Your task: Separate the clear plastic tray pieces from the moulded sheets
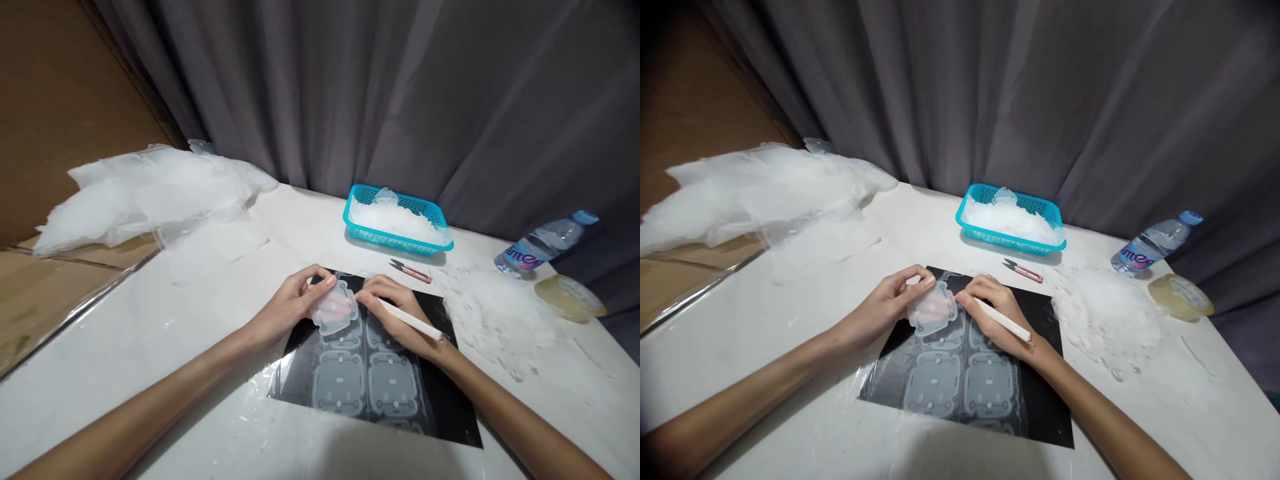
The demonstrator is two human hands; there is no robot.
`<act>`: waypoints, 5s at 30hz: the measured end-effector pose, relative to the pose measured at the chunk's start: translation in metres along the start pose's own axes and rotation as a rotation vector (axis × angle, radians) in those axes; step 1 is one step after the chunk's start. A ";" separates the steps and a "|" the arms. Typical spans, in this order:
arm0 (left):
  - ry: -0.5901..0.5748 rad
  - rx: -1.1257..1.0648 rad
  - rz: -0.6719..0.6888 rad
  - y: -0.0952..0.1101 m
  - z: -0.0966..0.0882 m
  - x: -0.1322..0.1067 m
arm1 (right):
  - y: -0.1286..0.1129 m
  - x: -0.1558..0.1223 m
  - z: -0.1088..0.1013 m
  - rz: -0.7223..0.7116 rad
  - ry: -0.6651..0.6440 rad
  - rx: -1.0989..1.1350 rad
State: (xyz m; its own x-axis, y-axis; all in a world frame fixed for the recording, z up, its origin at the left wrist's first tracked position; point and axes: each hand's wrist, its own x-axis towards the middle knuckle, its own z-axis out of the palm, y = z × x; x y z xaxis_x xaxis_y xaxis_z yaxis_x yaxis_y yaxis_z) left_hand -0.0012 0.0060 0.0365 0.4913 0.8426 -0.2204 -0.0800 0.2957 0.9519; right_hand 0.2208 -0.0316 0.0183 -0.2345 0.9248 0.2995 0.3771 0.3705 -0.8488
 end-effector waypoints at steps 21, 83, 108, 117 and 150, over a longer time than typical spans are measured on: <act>-0.093 0.119 0.026 -0.007 -0.003 -0.005 | 0.002 0.007 -0.005 0.185 0.037 0.172; -0.389 1.126 0.506 -0.041 0.036 0.001 | 0.004 -0.072 -0.045 -0.038 -0.200 -0.214; -0.378 1.211 0.581 -0.047 0.031 0.004 | 0.003 -0.080 -0.034 -0.359 -0.142 -0.614; -0.338 1.142 0.562 -0.048 0.032 0.002 | 0.014 -0.077 -0.024 -0.519 -0.058 -0.893; -0.285 0.427 0.342 -0.035 0.028 -0.001 | -0.043 -0.024 -0.095 0.159 -0.198 -0.057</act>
State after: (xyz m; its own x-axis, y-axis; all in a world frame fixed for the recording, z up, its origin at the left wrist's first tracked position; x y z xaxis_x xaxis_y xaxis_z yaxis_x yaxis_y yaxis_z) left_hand 0.0256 -0.0178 0.0097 0.7163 0.6871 0.1219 0.0515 -0.2262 0.9727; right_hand 0.2950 -0.0620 0.0890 -0.3374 0.9389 0.0684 0.4715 0.2314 -0.8510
